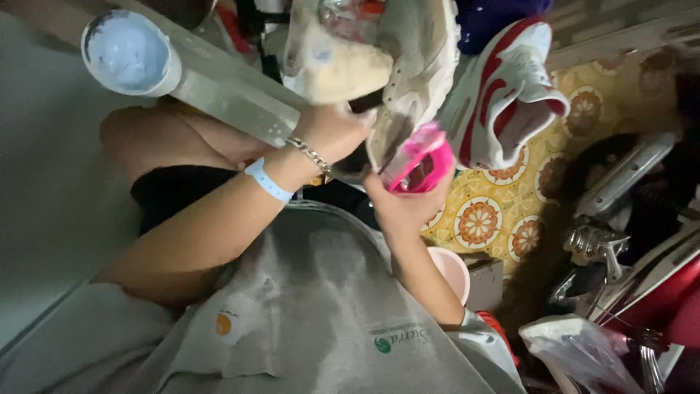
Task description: The person scrubs a white sneaker with a pink brush and a toothbrush, applying soap and water to remove dirt. They focus on the sole, sides, and laces, rinsing the shoe under a faucet.
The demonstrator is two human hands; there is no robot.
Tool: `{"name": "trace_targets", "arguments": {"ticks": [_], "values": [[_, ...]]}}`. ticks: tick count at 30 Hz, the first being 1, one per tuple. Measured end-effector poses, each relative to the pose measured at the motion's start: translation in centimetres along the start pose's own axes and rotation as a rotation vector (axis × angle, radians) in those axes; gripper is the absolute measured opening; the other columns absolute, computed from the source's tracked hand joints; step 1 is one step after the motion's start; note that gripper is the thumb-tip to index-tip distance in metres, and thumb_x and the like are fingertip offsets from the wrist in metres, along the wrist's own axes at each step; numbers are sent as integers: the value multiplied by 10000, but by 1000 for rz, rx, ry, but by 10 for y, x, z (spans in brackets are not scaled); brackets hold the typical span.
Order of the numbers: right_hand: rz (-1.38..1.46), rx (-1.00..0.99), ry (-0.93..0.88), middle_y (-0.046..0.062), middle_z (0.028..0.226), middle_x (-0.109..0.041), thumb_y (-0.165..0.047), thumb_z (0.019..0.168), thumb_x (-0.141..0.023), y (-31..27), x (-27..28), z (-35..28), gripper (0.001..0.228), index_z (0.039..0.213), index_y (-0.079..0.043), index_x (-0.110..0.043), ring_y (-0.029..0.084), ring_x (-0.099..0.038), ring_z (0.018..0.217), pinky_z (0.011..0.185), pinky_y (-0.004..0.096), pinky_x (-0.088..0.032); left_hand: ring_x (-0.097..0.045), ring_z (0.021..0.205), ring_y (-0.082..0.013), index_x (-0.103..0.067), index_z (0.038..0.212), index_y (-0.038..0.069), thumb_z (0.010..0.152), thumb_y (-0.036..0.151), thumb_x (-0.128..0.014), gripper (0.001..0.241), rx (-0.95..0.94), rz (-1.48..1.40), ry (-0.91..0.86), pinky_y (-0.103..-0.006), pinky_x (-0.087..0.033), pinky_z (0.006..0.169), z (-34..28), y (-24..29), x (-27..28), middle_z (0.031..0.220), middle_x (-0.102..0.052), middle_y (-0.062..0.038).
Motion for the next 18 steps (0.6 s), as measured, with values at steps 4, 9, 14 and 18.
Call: {"name": "trace_targets", "arguments": {"ticks": [4, 9, 14, 18], "values": [[-21, 37, 84, 189, 1318, -788, 68, 585, -1154, 19, 0, -10, 1086, 1549, -63, -671, 324, -805, 1301, 1228, 547, -632, -654, 1546, -498, -513, 1680, -3, 1056, 318, -932, 817, 55, 4, -108, -615, -539, 1338, 9, 4, -2, 1664, -652, -329], [52, 14, 56, 167, 1395, -781, 67, 630, -1134, 11, -16, -10, 1087, 1593, -74, -649, 337, -782, 1368, 1264, 616, -620, -753, 1373, -357, -659, 1491, 73, 1097, 403, -878, 559, 158, 19, -244, -499, -625, 1199, 35, -14, 18, 1500, -774, -209], [-70, -36, 54, 189, 1625, -730, -125, 776, -1080, 14, 0, 6, 1130, 1761, -11, -538, 337, -739, 1514, 1404, 460, -576, -879, 1145, -163, -849, 1242, 182, 1153, 514, -803, 347, 292, 37, -424, -340, -735, 1015, 55, -26, 29, 1283, -932, -41], [-179, -19, 107, 155, 1446, -792, -84, 717, -987, 10, 5, 8, 941, 1592, 12, -654, 285, -781, 1337, 1255, 388, -632, -845, 1056, -113, -803, 1370, 194, 1191, 152, -835, 187, -5, -285, -456, -275, -738, 889, 105, -64, 42, 1243, -908, 13]]}}
Point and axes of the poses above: each hand's wrist, its own z-axis towards the middle knuckle, its own x-axis out of the back of the hand, y = z × x, the point moved 6 cm from there along z, towards the middle knuckle
